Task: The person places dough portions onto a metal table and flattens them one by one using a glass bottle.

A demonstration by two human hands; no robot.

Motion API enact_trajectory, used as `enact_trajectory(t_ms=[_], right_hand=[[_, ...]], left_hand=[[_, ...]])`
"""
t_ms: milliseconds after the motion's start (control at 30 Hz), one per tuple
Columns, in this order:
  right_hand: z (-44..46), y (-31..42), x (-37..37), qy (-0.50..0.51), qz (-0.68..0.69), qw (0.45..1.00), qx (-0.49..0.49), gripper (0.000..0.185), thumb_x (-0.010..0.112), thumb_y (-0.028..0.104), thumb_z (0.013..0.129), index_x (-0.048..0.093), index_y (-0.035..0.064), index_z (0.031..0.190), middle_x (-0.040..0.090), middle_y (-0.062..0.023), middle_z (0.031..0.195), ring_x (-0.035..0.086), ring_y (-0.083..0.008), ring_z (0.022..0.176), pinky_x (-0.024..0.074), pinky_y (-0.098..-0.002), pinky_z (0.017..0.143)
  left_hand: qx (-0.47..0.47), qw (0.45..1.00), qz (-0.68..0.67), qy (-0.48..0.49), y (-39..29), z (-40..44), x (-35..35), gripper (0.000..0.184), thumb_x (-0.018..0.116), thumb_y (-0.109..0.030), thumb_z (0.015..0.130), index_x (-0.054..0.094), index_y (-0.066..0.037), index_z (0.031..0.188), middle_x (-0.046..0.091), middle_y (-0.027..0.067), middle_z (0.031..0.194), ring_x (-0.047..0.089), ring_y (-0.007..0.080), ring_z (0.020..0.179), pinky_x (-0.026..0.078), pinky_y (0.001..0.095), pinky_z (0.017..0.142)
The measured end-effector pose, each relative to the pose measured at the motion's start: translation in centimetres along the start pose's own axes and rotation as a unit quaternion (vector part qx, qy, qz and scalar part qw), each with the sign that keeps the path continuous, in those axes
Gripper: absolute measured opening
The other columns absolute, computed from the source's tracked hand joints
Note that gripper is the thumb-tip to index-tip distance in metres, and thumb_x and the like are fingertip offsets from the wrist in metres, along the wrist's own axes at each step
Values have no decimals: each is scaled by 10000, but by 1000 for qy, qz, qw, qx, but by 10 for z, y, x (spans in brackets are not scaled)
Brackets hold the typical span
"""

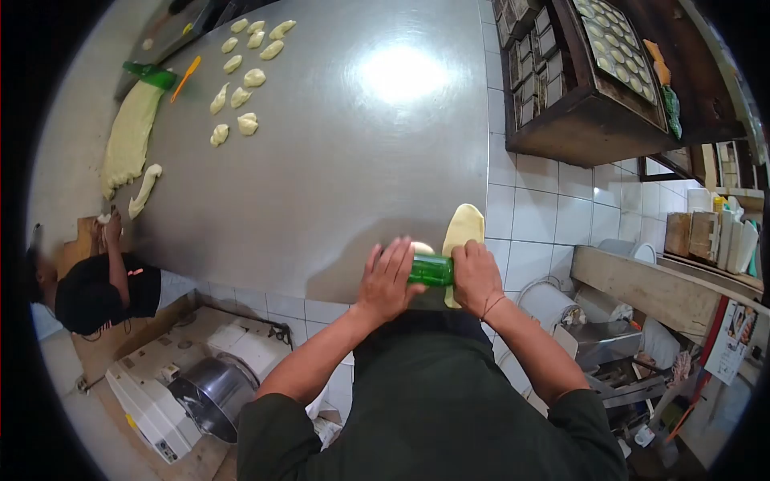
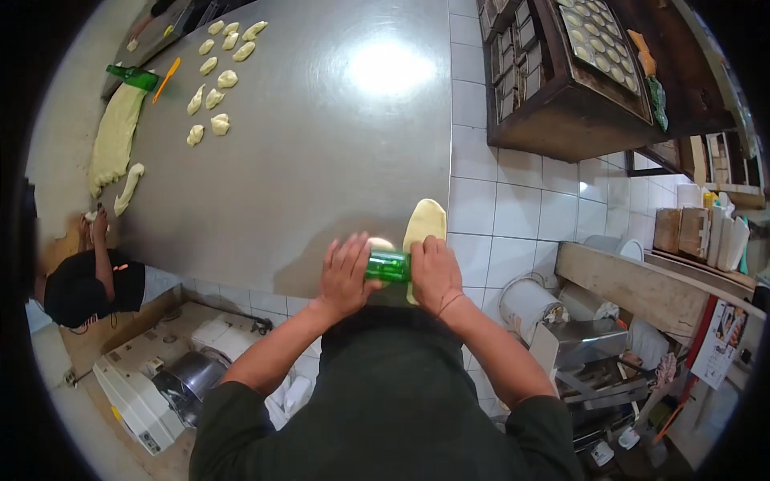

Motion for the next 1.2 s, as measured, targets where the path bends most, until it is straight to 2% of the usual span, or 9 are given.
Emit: enact_trajectory(t_ms=[100,233,467,667,867,933,1000,1067,1200], right_hand=[[31,-17,-10,-69,-29,996,44,297,633,21,695,514,45,965,510,-172,964,529,-355,926,436,-443,769],[78,-45,-21,-84,-94,991,34,279,638,33,719,530,58,975,528,-147,975,533,-335,953,436,-427,800],[60,-25,-24,-181,-88,979,-20,157,585,50,761,539,73,909,531,-146,953,529,-327,927,418,-443,772],[-30,25,23,-113,-48,992,19,132,591,82,762,541,78,884,522,-130,928,526,-314,883,416,-423,764],[-72,52,31,-35,-9,999,17,195,628,54,688,545,72,863,522,-141,911,527,-334,886,410,-443,760],[-68,56,26,-19,15,999,23,197,647,51,667,553,66,840,528,-153,879,532,-355,866,414,-464,742],[-57,64,13,-32,29,999,23,195,656,53,662,555,61,829,530,-159,859,535,-367,847,418,-474,728],[-39,70,1,-104,38,993,48,174,663,53,678,527,62,785,524,-162,810,533,-381,781,415,-489,657],[4,93,-10,-146,34,984,92,183,686,84,709,523,59,787,528,-156,791,537,-388,750,418,-491,663]], left_hand=[[-74,992,-35,94,22,83,-6,754,492,-514,981,366,31,1486,331,207,1580,279,339,1484,134,612,1196],[-148,988,33,-30,56,173,8,776,504,-451,995,240,16,1557,73,294,1636,90,467,1515,75,668,1177],[-89,974,70,-194,52,159,-29,752,503,-451,999,272,23,1536,77,304,1631,72,473,1516,58,677,1170],[-38,995,-95,-7,-8,-23,-22,815,546,-461,971,325,154,1459,242,337,1576,209,480,1488,170,565,1208],[21,961,-267,62,14,-100,-73,482,524,-379,1015,638,34,1236,634,220,1304,595,345,1242,420,497,1068],[-100,964,-245,-29,66,-93,-77,319,546,-285,1016,715,-19,1063,747,129,1031,712,293,960,533,433,862],[-313,925,-190,-103,134,-63,-82,272,584,-285,989,705,-59,1078,725,152,931,700,359,842,533,445,759],[-443,852,-216,-179,197,-21,-108,308,626,-310,966,691,-37,1093,730,156,970,700,358,886,534,434,802],[-449,865,-97,-203,328,35,-108,472,643,-325,952,566,5,1281,673,189,1180,628,358,1109,497,417,929]])
Point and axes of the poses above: each hand's wrist, its own z-axis towards the middle knuckle, its own x-axis out of the palm, y = z × x, the point moved 2 cm from there along z, towards the middle knuckle
